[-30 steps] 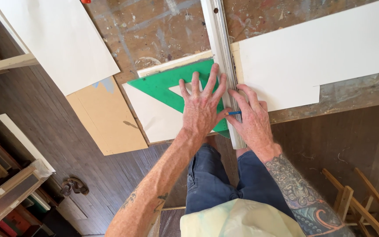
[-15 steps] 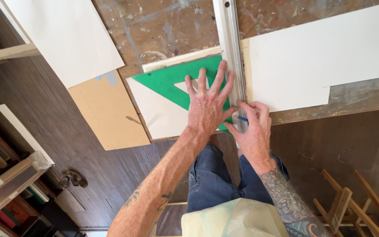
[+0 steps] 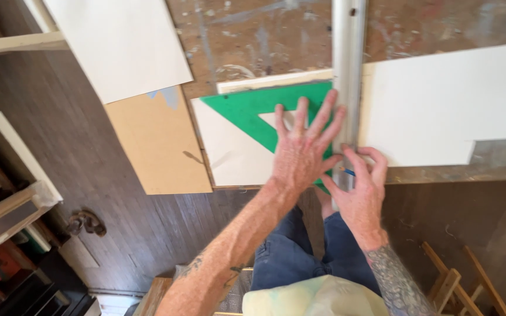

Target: Measuring and marking lines on paper and cardboard using a ruler, triangle, and pencil on a workbench.

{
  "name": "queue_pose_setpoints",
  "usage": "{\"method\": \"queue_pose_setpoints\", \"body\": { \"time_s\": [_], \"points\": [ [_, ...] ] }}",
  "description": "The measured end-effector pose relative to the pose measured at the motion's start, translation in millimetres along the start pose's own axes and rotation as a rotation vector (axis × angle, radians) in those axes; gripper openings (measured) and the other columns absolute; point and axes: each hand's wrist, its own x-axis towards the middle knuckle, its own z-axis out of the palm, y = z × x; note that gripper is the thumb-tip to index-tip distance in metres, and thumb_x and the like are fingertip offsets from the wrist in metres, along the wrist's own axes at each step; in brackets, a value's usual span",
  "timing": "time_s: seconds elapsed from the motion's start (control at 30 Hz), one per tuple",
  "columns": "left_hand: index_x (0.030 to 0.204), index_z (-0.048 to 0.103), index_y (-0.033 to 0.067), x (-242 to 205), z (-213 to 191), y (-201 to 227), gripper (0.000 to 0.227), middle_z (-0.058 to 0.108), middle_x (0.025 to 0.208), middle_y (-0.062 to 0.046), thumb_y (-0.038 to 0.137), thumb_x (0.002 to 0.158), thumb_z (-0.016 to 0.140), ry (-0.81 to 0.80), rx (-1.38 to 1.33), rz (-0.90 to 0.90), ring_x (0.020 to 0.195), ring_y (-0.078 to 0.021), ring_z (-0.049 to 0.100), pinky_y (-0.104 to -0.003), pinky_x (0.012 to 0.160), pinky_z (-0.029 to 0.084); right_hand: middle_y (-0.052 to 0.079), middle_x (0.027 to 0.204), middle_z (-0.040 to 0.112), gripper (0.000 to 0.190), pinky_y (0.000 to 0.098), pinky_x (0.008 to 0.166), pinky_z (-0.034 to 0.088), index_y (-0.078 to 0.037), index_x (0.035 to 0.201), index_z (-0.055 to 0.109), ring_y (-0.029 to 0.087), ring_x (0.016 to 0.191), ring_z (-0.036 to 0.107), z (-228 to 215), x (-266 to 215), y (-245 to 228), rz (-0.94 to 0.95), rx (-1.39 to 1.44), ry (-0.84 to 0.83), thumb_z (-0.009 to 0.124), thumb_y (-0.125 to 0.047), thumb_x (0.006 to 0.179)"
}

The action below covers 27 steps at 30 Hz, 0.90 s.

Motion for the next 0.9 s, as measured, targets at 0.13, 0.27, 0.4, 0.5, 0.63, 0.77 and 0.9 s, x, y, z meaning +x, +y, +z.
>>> {"method": "queue_pose_setpoints", "body": {
  "time_s": [0.13, 0.27, 0.4, 0.5, 0.63, 0.77, 0.9],
  "points": [
    [0.157, 0.040, 0.0348, -1.5, 1.0, -7.2, 0.107, 0.022, 0.170, 0.000, 0.078, 0.071, 0.086, -0.023, 0.002, -0.017, 0.145, -0.0383, 0.041, -0.076, 0.115, 0.036, 0.008, 0.140, 0.047, 0.078, 0.0456, 0.093, 0.058, -0.021, 0.141, 0.068, 0.033, 0.104, 0.066, 8.2, -2.6, 0.3, -0.046, -0.008, 0.011, 0.097, -0.028, 0.069],
    [0.164, 0.026, 0.0390, -2.0, -2.0, -24.5, 0.110, 0.017, 0.171, 0.006, 0.099, 0.082, 0.067, -0.026, 0.131, 0.054, 0.145, -0.0277, 0.041, -0.063, 0.115, 0.039, 0.016, 0.137, 0.044, 0.072, 0.0456, 0.099, 0.056, -0.007, 0.140, 0.068, 0.035, 0.114, 0.061, 1.2, 4.2, -12.3, -0.104, 0.049, 0.007, 0.095, -0.016, 0.075],
    [0.169, 0.020, 0.0366, -4.3, 5.2, -40.3, 0.097, 0.018, 0.171, 0.008, 0.104, 0.100, 0.026, 0.032, 0.211, 0.147, 0.141, -0.0217, 0.047, -0.051, 0.109, 0.040, 0.022, 0.135, 0.040, 0.068, 0.0400, 0.086, 0.059, 0.005, 0.139, 0.067, 0.036, 0.121, 0.053, -2.8, 2.7, -17.9, -0.096, 0.055, -0.047, 0.094, -0.006, 0.078],
    [0.169, 0.020, 0.0338, -3.6, 10.4, -48.1, 0.094, 0.019, 0.171, 0.009, 0.100, 0.102, 0.015, 0.050, 0.182, 0.181, 0.138, -0.0200, 0.049, -0.047, 0.108, 0.039, 0.022, 0.135, 0.039, 0.069, 0.0326, 0.070, 0.053, 0.006, 0.140, 0.066, 0.023, 0.096, 0.051, -1.1, 1.6, -17.2, -0.059, 0.053, -0.076, 0.094, -0.004, 0.078],
    [0.169, 0.017, 0.0310, -2.3, 16.4, -53.2, 0.090, 0.019, 0.172, 0.008, 0.094, 0.106, 0.009, 0.039, 0.150, 0.209, 0.139, -0.0218, 0.048, -0.048, 0.108, 0.037, 0.023, 0.135, 0.039, 0.069, 0.0344, 0.066, 0.050, 0.007, 0.139, 0.066, 0.027, 0.100, 0.053, 1.6, 0.9, -14.3, -0.061, 0.042, -0.078, 0.095, -0.001, 0.078],
    [0.169, 0.018, 0.0297, -1.9, 17.1, -55.9, 0.087, 0.021, 0.171, 0.009, 0.092, 0.108, 0.012, 0.057, 0.135, 0.225, 0.137, -0.0198, 0.050, -0.048, 0.108, 0.035, 0.021, 0.137, 0.037, 0.069, 0.0357, 0.065, 0.048, 0.007, 0.141, 0.065, 0.024, 0.081, 0.042, 0.2, 0.6, -13.4, -0.036, 0.002, -0.126, 0.093, -0.005, 0.080],
    [0.169, 0.019, 0.0300, -2.9, 21.5, -51.0, 0.086, 0.020, 0.172, 0.008, 0.085, 0.106, 0.006, 0.054, 0.088, 0.212, 0.140, -0.0225, 0.048, -0.052, 0.112, 0.029, 0.021, 0.135, 0.040, 0.065, 0.0315, 0.068, 0.048, 0.006, 0.140, 0.066, 0.020, 0.088, 0.049, 0.1, 2.3, -18.4, -0.015, 0.031, -0.089, 0.091, -0.006, 0.081]
  ]
}}
